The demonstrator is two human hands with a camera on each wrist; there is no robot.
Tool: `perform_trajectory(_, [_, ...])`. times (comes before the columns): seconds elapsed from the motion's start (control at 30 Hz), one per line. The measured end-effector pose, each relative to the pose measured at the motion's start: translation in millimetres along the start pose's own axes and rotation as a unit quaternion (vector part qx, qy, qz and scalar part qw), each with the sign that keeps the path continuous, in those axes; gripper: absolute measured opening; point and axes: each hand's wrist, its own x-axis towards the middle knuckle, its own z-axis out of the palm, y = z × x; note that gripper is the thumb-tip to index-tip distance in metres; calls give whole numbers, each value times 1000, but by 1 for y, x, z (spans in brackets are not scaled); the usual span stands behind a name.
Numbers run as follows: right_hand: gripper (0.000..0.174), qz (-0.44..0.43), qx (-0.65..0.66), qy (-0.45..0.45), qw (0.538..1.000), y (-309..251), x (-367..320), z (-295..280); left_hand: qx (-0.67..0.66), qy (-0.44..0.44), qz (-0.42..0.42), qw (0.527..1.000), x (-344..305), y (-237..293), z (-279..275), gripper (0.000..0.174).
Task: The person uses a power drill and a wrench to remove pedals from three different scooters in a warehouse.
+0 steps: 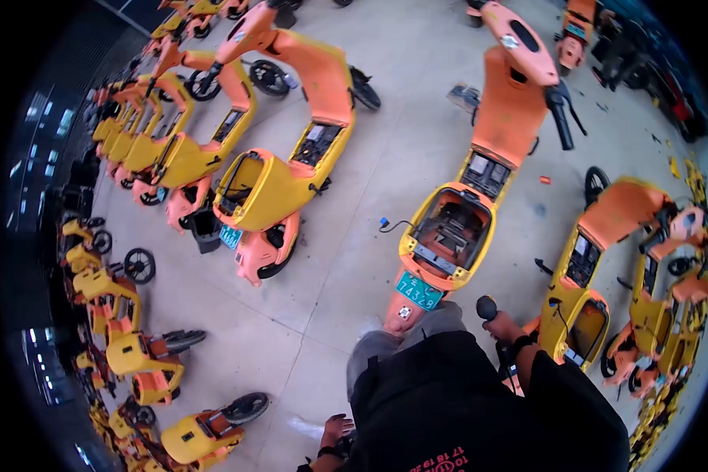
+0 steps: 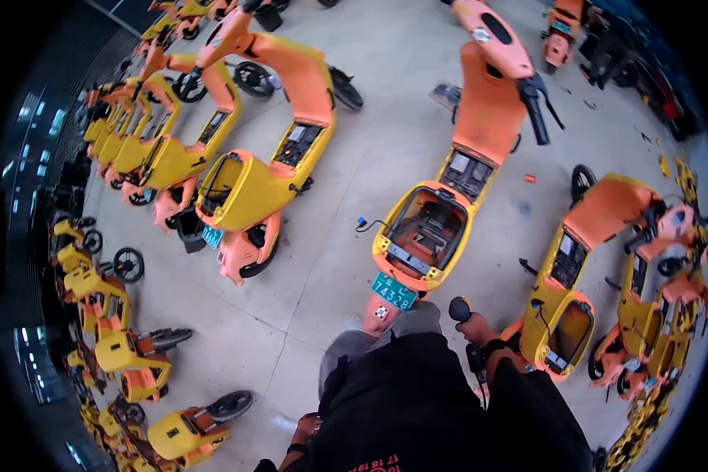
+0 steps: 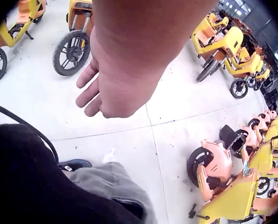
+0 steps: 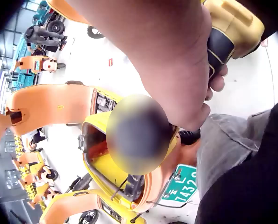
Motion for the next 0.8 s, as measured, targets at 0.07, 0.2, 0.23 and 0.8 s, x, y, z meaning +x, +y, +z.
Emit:
perform_trajectory(0.07, [20,3,30,-16,999,-17,7,-2,-94,39,-88,991,1,0,3,36])
perform_trajectory(0.2, [16,29,60,-33,997,-47,-2,7,-209,63,-131,967,5,37,0,41])
perform_trajectory(0.23, [16,35,56,-28,997,-53,-4,9,-195,72,-131,969,7,47,6,41])
perform_trajectory(0.8, [16,266,99,75,956,-228,-93,171,-187,149,-111,965,235,203,-328,39])
